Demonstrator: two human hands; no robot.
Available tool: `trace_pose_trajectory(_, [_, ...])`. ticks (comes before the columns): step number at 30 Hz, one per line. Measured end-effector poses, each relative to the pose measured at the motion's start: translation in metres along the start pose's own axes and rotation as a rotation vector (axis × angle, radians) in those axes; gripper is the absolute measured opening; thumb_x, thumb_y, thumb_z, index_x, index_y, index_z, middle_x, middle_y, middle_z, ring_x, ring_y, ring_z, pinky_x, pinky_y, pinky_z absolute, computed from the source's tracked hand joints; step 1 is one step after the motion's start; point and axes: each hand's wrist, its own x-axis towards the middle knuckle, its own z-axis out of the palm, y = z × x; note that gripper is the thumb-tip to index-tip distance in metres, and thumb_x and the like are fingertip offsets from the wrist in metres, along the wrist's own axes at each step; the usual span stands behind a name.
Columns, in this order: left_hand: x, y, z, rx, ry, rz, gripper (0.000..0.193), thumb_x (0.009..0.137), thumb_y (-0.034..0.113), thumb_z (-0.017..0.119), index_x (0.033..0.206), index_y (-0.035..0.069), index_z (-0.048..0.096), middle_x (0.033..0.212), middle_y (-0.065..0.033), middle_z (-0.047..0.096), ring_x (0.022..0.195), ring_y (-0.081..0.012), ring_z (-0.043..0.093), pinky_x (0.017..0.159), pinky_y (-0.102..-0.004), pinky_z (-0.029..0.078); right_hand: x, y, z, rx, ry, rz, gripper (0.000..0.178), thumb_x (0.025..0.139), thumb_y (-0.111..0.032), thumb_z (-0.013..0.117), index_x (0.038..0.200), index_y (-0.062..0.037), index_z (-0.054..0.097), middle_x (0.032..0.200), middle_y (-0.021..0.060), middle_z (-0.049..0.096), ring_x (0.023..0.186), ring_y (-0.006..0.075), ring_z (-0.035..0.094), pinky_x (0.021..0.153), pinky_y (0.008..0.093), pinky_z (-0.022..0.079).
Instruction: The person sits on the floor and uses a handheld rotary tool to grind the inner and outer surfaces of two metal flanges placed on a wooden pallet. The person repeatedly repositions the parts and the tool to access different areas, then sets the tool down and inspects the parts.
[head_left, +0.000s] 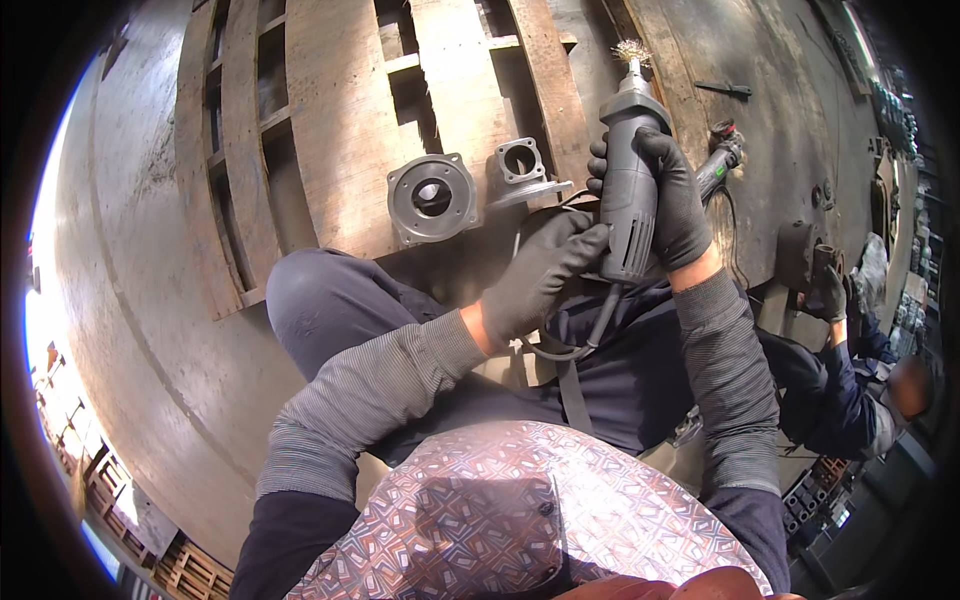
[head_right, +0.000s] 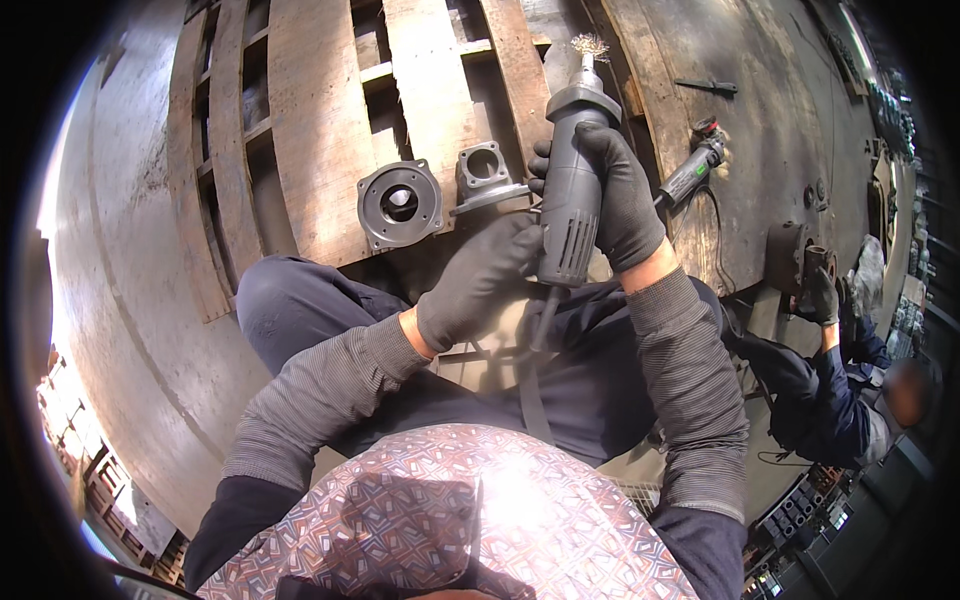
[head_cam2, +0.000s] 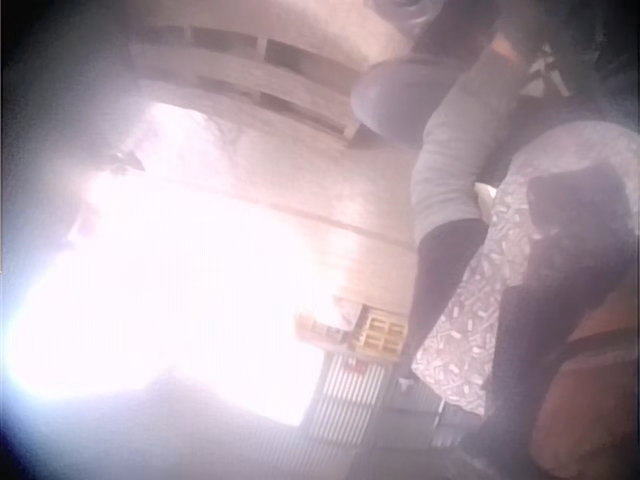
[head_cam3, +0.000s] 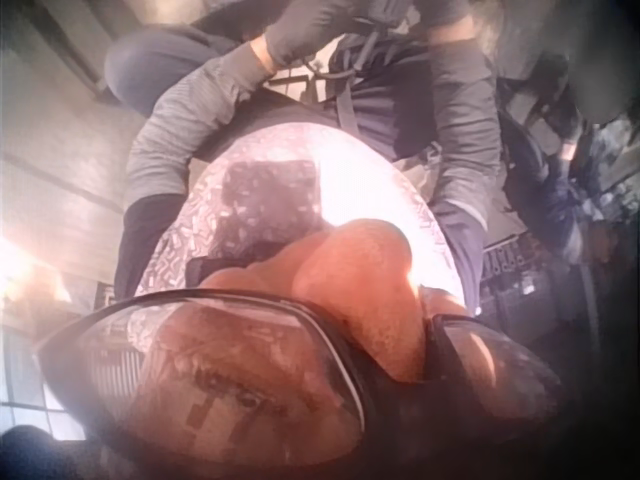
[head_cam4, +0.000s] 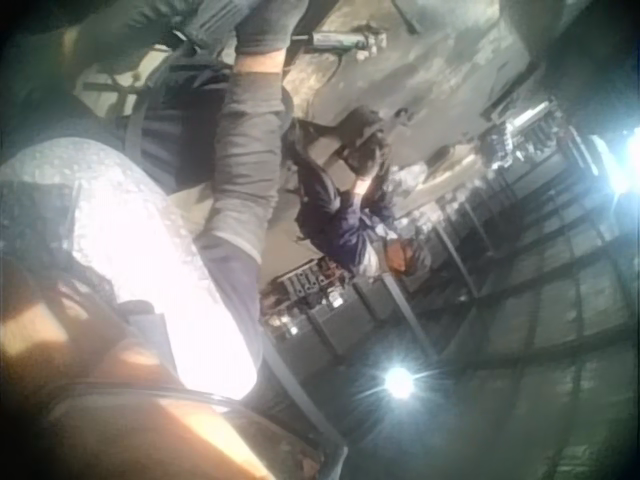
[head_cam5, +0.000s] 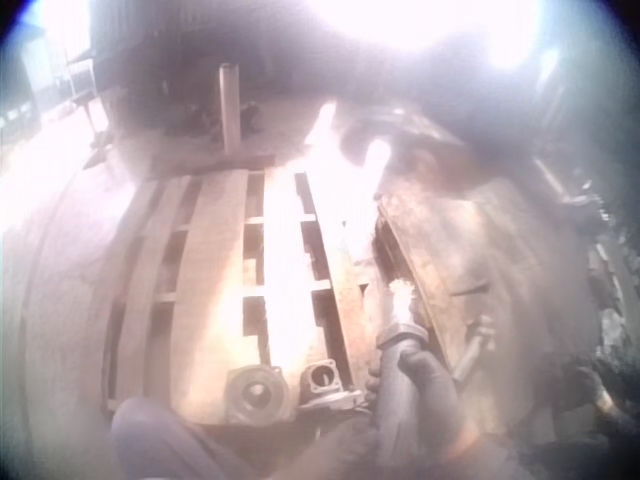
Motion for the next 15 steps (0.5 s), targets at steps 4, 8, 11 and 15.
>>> trace_pose_trajectory(4, [0.0, -0.007, -0.001, -0.098, -0.096, -0.038, 0.051, 0.11, 0.047, 0.058, 0.134, 0.002, 0.057, 0.125, -0.0084, 0.066, 0.113, -0.0186, 0.067, 0.1, -0.0413, 0.057, -0.001, 0.007, 0.0, -0.05, 0.007, 0.062, 0.06, 0.095, -0.043, 0.069, 0.13, 0.0044, 0.06, 0.106, 0.0132, 0.072, 0.092, 0.0225, 0.075, 0.08, 0.0354, 0.065])
trace_pose_trajectory(8, [-0.006, -0.015, 0.002, -0.05, -0.101, 0.07, 0.043, 0.113, 0.04, 0.053, 0.132, 0.001, 0.057, 0.122, -0.0088, 0.068, 0.112, -0.0178, 0.067, 0.098, -0.0381, 0.056, -0.003, 0.015, -0.001, -0.076, 0.089, 0.177, 0.055, 0.096, -0.044, 0.068, 0.123, 0.0031, 0.063, 0.1, 0.0122, 0.073, 0.087, 0.0225, 0.075, 0.078, 0.0347, 0.065])
trace_pose_trajectory(11, [-0.014, -0.025, 0.008, 0.22, 0.045, 0.237, 0.036, 0.116, 0.028, 0.046, 0.138, 0.002, 0.057, 0.123, -0.0101, 0.069, 0.112, -0.0185, 0.068, 0.1, -0.035, 0.056, -0.006, 0.019, 0.0, -0.04, 0.053, 0.323, 0.05, 0.097, -0.042, 0.066, 0.121, 0.0023, 0.063, 0.099, 0.0129, 0.072, 0.084, 0.0235, 0.074, 0.074, 0.0357, 0.065])
trace_pose_trajectory(15, [-0.016, -0.028, 0.011, 0.051, 0.005, 0.189, 0.034, 0.117, 0.019, 0.043, 0.145, 0.003, 0.053, 0.124, -0.0096, 0.069, 0.113, -0.0153, 0.067, 0.101, -0.0324, 0.057, -0.009, 0.019, 0.005, 0.005, 0.052, 0.344, 0.052, 0.103, -0.035, 0.063, 0.132, 0.0067, 0.053, 0.097, 0.019, 0.073, 0.079, 0.0281, 0.075, 0.07, 0.0379, 0.067])
